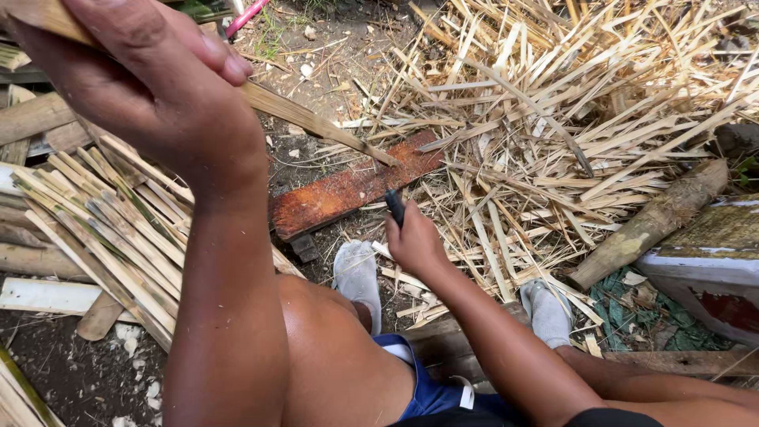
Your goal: The person splits bamboo strips into thinner pieces using a knife and a wooden block. They repeatedly position a strip on the block and draw the knife along it to separate layers, then set the finished pieces aside.
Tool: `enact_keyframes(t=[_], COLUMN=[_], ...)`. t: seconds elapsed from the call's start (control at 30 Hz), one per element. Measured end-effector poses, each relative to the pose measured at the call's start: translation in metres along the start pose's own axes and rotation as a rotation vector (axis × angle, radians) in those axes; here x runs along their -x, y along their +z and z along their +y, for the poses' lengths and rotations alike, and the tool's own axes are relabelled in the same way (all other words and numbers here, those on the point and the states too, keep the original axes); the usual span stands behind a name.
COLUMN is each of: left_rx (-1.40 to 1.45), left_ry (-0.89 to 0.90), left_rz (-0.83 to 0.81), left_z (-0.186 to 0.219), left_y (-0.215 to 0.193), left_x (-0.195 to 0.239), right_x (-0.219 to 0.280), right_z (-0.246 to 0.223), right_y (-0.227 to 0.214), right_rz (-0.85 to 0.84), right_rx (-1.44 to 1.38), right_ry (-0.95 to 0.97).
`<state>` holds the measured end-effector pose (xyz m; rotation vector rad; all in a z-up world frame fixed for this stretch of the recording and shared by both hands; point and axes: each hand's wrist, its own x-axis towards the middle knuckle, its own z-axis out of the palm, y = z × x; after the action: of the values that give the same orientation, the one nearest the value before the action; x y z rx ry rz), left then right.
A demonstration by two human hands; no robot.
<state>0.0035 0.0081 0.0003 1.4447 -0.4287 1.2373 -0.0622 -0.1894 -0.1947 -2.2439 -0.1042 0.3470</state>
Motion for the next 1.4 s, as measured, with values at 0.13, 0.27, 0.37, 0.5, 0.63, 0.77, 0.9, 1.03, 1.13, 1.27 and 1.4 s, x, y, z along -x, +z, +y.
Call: enact_keyframes(t=[0.13,0.27,0.37,0.5,0.63,0.77,0.9,1.03,1.13,1.27,1.4], left_rx=[0.048,0.084,0.052,0.061,0.060,0.046,0.113,0.117,0.072,0.091,0.068], left_ry=[-0.065,-0.069,-0.057,-0.076,-0.111,-0.071,-0.092,-0.019,0.039,0.051,0.039], left_rz=[0.046,0.062,0.102,0.130,0.148,0.145,0.070,-0.092,-0.132,-0.071,-0.017], left_z=[-0.010,-0.025,-0.032,-0.036,-0.041,-0.042,-0.023,-0.003,0.006,0.002,-0.005], left_y=[-0.015,-0.023,-0.023,-0.029,-0.036,-0.035,-0.032,-0.021,-0.010,0.000,-0.004], left_x=[-0.007,-0.001,-0.002,-0.010,-0.002,-0.014,-0.012,-0.016,-0.013,-0.009,0.002], right_x=[-0.015,-0.015,-0.062,-0.046,-0.058,-0.078,-0.049,-0.032,-0.013,0.022,-0.002], right_z=[0.033,0.078,0.101,0.128,0.150,0.198,0.225,0.184,0.097,0.003,0.023], right_y=[0.015,0.042,0.065,0.069,0.077,0.085,0.093,0.073,0.045,-0.004,0.022], right_rz=[0.075,0.065,-0.080,0.079,-0.058,-0.012,0.045,-0.053,-0.021,0.129,0.131], right_rx=[0.021,-0.122,-0.056,0.002,-0.099,0.258,0.197,0.042,-0.177,-0.202,-0.105], right_ry=[-0.122,-0.549,0.316,-0.099,0.125,0.323,0.237,0.378,0.235,-0.448,-0.298])
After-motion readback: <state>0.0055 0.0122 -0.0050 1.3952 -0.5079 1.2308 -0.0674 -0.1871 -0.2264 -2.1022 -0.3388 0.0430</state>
